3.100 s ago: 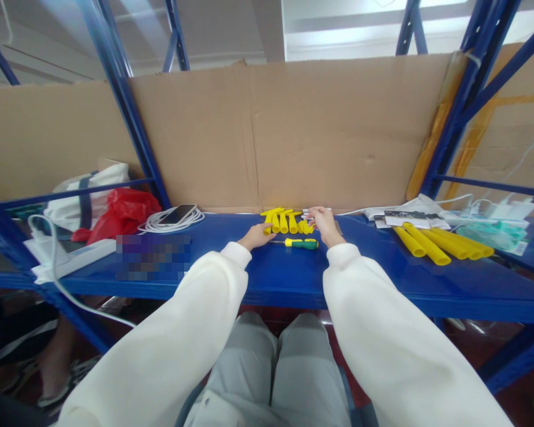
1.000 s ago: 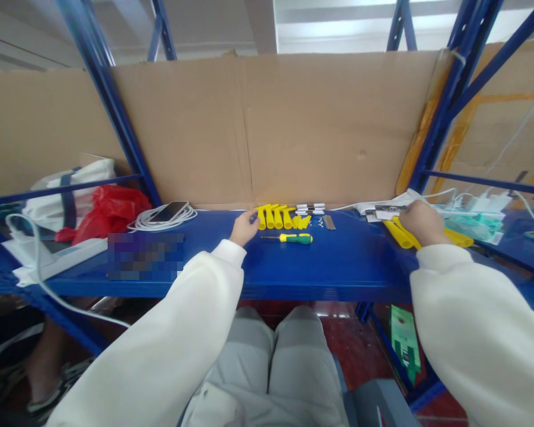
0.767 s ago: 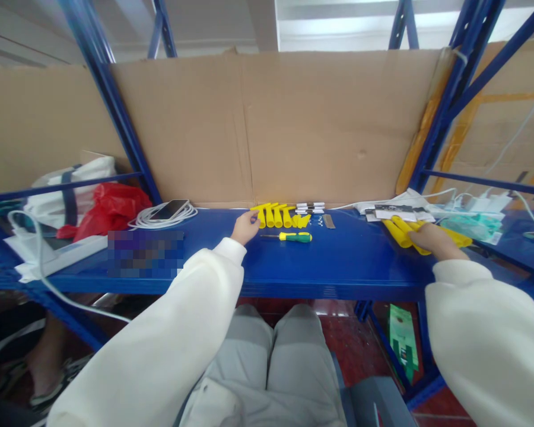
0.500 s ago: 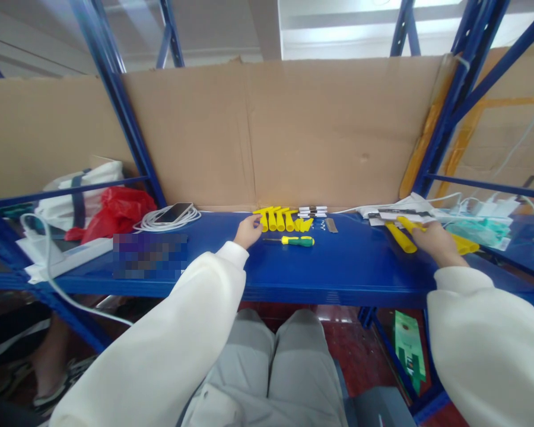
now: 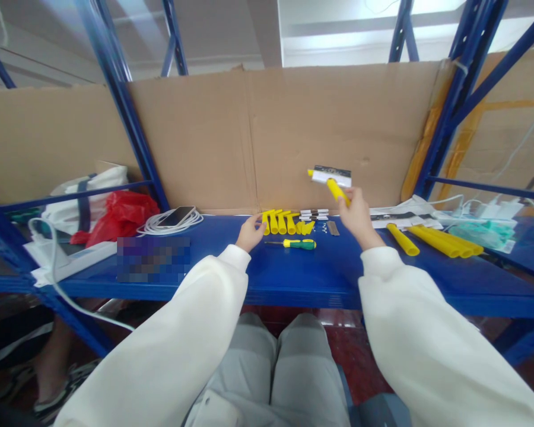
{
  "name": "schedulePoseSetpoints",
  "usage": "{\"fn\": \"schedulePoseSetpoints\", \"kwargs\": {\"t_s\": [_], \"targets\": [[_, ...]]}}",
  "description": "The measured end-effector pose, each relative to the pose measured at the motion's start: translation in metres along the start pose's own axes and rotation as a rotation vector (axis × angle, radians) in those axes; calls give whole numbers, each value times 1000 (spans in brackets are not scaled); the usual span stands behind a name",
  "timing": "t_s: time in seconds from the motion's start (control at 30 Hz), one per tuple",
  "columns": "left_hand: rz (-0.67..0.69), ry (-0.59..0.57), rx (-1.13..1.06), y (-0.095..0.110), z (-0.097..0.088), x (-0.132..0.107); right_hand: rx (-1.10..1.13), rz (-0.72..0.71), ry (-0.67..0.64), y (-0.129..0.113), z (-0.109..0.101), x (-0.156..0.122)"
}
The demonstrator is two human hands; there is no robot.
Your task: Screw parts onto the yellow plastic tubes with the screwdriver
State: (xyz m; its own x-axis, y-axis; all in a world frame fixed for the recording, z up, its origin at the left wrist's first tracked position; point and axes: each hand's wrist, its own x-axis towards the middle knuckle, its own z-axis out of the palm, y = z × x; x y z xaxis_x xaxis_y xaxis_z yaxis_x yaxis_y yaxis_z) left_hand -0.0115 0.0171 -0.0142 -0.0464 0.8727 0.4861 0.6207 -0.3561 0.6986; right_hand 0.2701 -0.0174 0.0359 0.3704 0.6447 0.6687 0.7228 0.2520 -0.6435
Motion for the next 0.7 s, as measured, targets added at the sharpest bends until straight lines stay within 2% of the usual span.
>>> {"fn": "schedulePoseSetpoints", "kwargs": {"t_s": [0.17, 0.33, 0.43, 0.53, 0.6, 0.7], "targets": [[21, 76, -85, -3, 2, 3, 188, -171, -93, -28, 64, -6], [-67, 75, -169, -8, 5, 10, 261, -118, -170, -38, 105, -23], [-74, 62, -183, -7, 4, 10, 245, -95, -295, -30, 112, -37], [-64, 20, -165, -5, 3, 9, 202, -129, -407, -24, 109, -45], [-92, 9, -173, -4, 2, 9, 175, -154, -436, -22, 107, -47], [-186, 59, -228, -4, 3, 10, 158, -172, -438, -23, 105, -47]]}}
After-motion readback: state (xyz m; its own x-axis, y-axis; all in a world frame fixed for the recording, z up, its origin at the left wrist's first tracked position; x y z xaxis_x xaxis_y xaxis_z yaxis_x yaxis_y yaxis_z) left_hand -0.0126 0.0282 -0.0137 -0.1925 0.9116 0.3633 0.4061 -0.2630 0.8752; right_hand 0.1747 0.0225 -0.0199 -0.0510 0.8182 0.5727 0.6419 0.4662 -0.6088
